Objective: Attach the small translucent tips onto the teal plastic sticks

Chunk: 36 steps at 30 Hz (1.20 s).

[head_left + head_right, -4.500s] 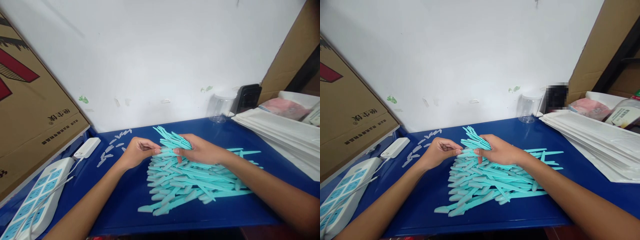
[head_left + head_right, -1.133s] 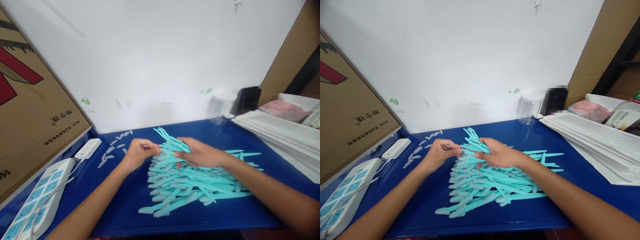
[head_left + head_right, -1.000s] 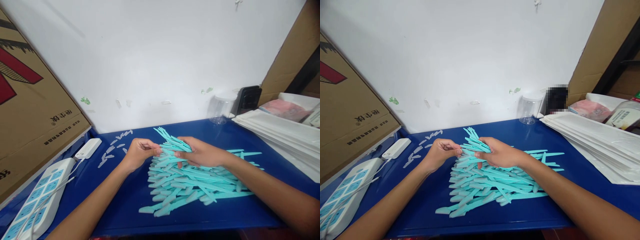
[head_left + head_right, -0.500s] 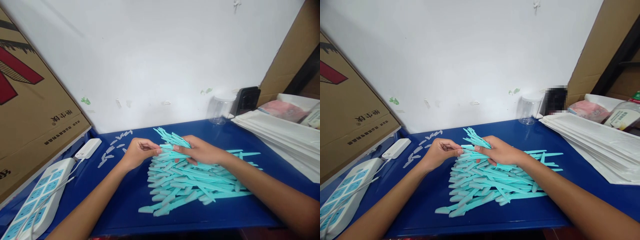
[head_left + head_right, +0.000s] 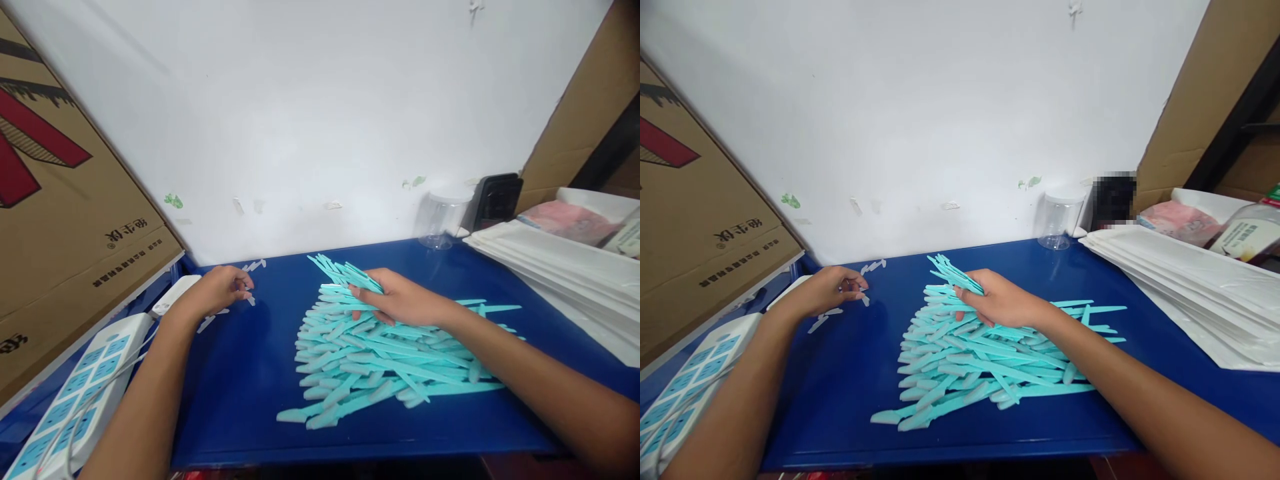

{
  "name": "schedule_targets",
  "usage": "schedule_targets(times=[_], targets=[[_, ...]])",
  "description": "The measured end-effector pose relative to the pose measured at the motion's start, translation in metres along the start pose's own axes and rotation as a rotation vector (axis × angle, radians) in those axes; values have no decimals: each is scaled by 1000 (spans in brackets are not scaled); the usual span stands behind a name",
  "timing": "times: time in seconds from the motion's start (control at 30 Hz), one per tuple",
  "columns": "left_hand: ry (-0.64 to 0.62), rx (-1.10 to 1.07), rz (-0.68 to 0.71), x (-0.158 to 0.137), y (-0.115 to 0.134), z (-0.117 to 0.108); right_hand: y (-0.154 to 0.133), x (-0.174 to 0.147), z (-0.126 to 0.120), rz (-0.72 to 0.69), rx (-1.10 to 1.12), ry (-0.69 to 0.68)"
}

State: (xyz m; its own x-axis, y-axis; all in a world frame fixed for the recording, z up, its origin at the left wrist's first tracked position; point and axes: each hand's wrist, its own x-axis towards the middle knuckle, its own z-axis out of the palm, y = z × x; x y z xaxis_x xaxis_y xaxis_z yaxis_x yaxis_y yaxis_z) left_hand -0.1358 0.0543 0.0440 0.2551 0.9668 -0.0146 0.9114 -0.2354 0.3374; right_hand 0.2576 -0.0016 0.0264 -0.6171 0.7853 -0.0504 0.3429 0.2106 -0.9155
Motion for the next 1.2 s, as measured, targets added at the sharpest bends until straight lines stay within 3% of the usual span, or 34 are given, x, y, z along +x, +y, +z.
schedule_targets(times=[0.13,0.27,0.4,0.67,0.9,1.2], targets=[[-42,-8,-1,6,-26,4,1,0,0,-3,15,8],[-121,-62,-18,9,-26,13,1,-1,0,-14,13,-6],[-156,-131,44,10,-11,19,2,-1,0,-25,28,-44],[-57,-485,221,8,44,38,2,-1,-1,-46,29,-49],[-10,-759,248,2,73,56,0,1,-1,-41,36,-23],[47,-926,160,-1,82,61,3,2,0,-30,19,-25]])
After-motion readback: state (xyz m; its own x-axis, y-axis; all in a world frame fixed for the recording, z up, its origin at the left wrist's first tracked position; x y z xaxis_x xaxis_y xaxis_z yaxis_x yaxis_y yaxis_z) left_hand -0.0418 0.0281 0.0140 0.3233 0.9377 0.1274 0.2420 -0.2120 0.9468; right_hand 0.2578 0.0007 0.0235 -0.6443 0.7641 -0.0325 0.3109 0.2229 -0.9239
